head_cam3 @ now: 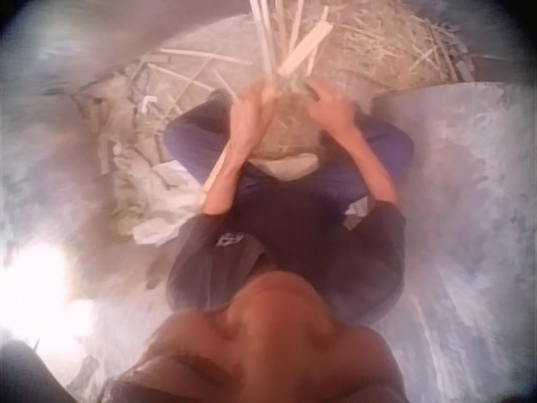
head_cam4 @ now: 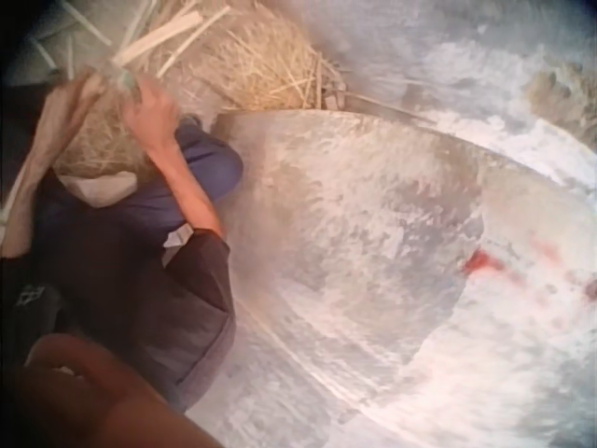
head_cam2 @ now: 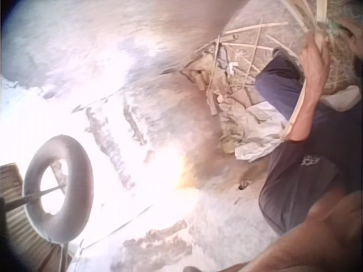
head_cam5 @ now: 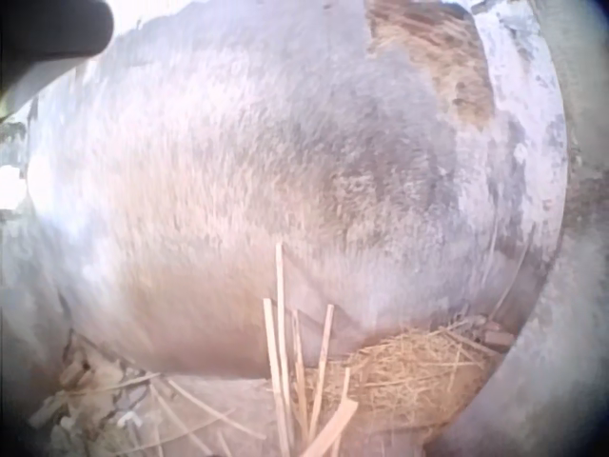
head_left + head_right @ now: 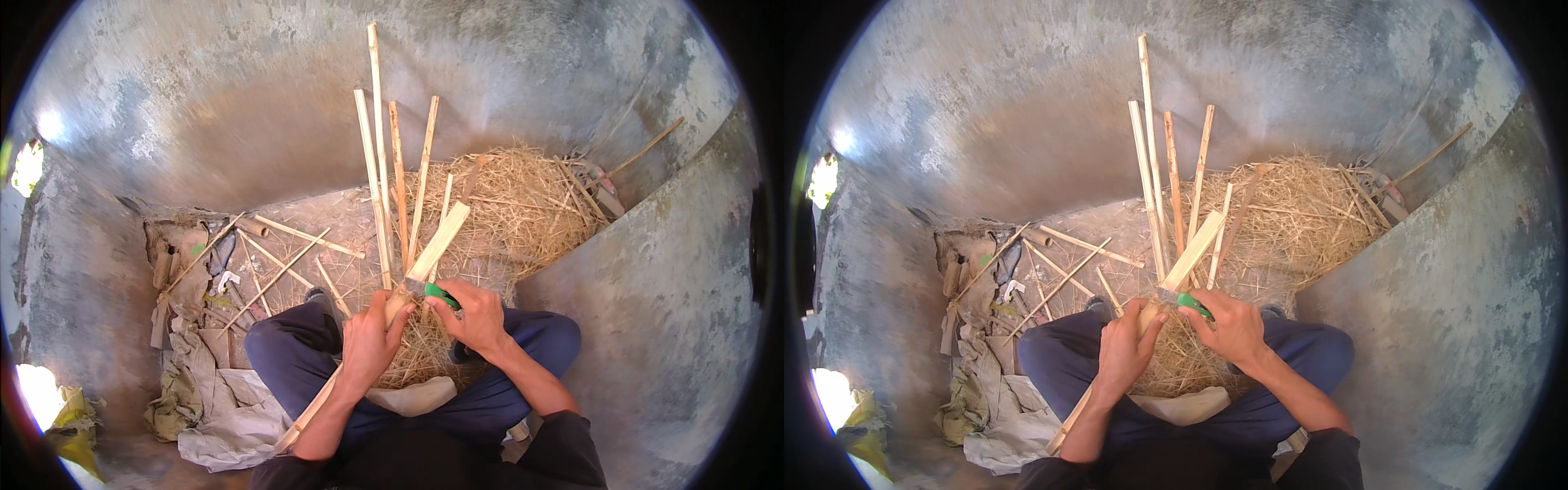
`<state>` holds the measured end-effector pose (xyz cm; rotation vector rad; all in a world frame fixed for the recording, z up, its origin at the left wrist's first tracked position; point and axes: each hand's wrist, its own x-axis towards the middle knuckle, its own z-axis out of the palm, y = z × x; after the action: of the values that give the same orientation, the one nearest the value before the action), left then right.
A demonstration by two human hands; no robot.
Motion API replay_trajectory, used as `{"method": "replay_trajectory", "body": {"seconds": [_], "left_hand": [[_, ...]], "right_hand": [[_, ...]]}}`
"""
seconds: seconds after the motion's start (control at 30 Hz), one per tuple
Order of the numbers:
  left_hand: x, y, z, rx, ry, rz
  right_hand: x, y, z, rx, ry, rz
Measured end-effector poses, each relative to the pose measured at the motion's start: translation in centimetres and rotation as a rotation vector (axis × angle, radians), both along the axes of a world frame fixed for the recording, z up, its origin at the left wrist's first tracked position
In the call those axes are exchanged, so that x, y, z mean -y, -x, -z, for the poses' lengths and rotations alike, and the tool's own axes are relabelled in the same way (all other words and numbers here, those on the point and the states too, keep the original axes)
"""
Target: The person strips pieces of bamboo using a small green knife, holding the bamboo strips over a pile of dry grass and debris while seated.
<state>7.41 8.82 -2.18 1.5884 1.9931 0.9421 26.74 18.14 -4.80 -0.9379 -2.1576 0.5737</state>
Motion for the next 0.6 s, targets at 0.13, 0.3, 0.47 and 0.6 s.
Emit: {"method": "replay_trajectory", "body": {"seconds": [0.13, 0.3, 0.47, 0.6], "left_hand": [[0.4, -0.2, -0.1, -0.021, -0.006, -0.006], [1.5, -0.2, 0.0, -0.064, 0.018, -0.002], [2.9, 0.0, 0.8, -0.084, 0.037, 0.018], [3.7, -0.1, 0.4, -0.089, 0.084, 0.035]], "right_hand": [[0.0, -0.1, 0.0, -0.034, -0.016, -0.001], [-2.4, -1.7, 1.0, -0.022, -0.016, 0.150], [-3.8, -3.0, -0.6, 0.026, 0.040, 0.252], [-4.2, -3.6, 0.0, 0.014, 0.005, 0.345]]}}
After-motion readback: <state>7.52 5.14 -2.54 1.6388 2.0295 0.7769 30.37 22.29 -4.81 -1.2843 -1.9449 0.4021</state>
